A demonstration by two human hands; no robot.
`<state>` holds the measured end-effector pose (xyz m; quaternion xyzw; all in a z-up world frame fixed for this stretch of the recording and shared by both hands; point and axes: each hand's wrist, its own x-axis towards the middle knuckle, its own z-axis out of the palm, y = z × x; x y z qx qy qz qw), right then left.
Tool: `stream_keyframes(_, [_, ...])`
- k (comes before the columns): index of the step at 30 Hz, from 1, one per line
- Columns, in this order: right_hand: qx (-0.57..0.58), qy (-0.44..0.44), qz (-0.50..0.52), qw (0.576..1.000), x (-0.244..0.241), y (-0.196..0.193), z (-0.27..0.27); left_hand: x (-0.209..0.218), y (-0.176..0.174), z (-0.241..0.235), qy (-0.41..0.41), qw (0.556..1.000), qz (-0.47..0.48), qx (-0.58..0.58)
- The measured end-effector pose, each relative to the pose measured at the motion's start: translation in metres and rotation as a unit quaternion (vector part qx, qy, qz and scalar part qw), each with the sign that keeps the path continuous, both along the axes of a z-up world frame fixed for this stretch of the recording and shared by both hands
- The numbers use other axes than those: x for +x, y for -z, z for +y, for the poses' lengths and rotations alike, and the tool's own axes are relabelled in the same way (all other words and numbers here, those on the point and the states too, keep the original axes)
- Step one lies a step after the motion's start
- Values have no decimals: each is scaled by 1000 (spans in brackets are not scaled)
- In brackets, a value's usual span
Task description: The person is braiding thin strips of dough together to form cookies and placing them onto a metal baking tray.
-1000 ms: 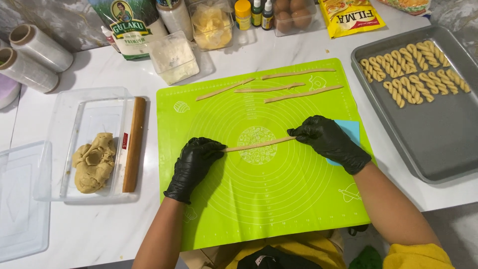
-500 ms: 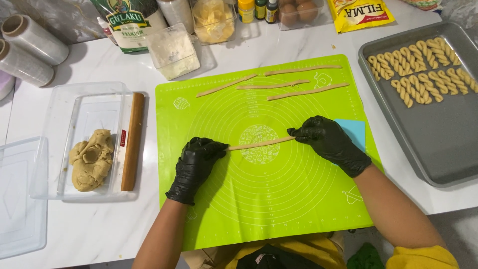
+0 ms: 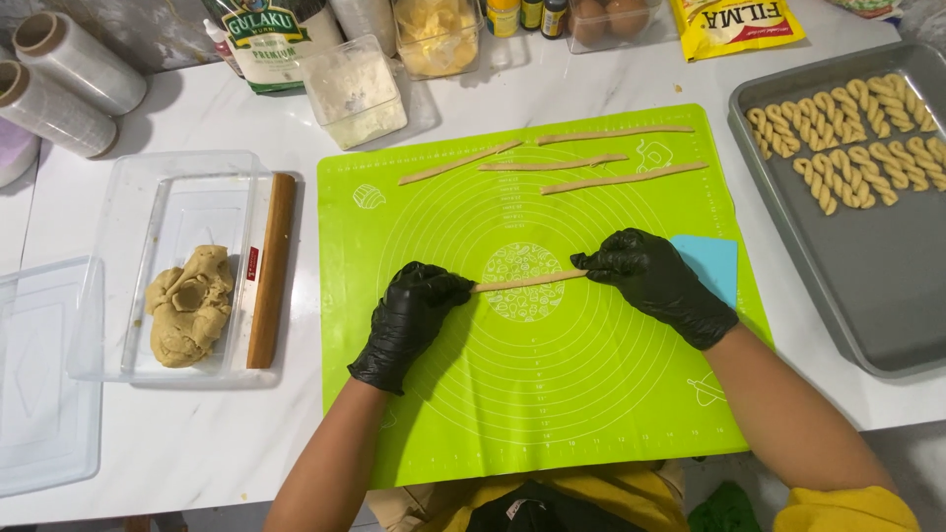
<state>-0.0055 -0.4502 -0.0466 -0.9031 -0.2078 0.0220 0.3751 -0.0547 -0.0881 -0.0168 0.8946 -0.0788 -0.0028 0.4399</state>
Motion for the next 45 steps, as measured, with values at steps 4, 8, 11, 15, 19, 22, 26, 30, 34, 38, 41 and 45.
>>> stream_keyframes(4, [69, 10, 32, 997, -4, -11, 4, 1, 0, 0, 4, 1000, 8, -24])
stream_keyframes(8, [52, 3, 23, 998, -1, 7, 5, 0, 1, -4, 7, 1000, 15, -8])
stream_keyframes(11, [19, -11, -3, 1000, -1, 4, 7, 1, 3, -6, 12, 1000, -4, -7])
stream_keyframes(15, [9, -22, 3, 1000, -5, -18, 7, 3, 11, -5, 22, 999, -34, 6])
stream_keyframes(19, [-40, -46, -32, 998, -3, -6, 10, 3, 11, -10, 13, 1000, -21, 5])
stream_keyframes(22, [15, -49, -5, 999, -6, -19, 16, 1, -5, -13, 17, 999, -31, -5])
stream_keyframes(26, [-26, -31, -52, 998, -7, -6, 14, 4, -19, -16, 34, 999, 11, -25])
stream_keyframes(30, [-25, -13, -28, 999, 1, 8, 13, 17, 8, -18, 11, 996, 83, -14])
stream_keyframes(34, [-77, -25, -4, 997, 3, -26, 26, 22, 6, -23, 19, 997, 79, 18])
stream_keyframes(38, [15, -11, 29, 999, 2, -23, 29, 17, 10, -25, 6, 997, 74, -11])
stream_keyframes(41, [47, 1, 26, 999, 1, -7, 26, 12, 20, -24, 8, 999, 38, -18])
stream_keyframes(45, [38, -3, 14, 999, 1, 3, 25, 15, 24, -26, 21, 1000, 16, -1])
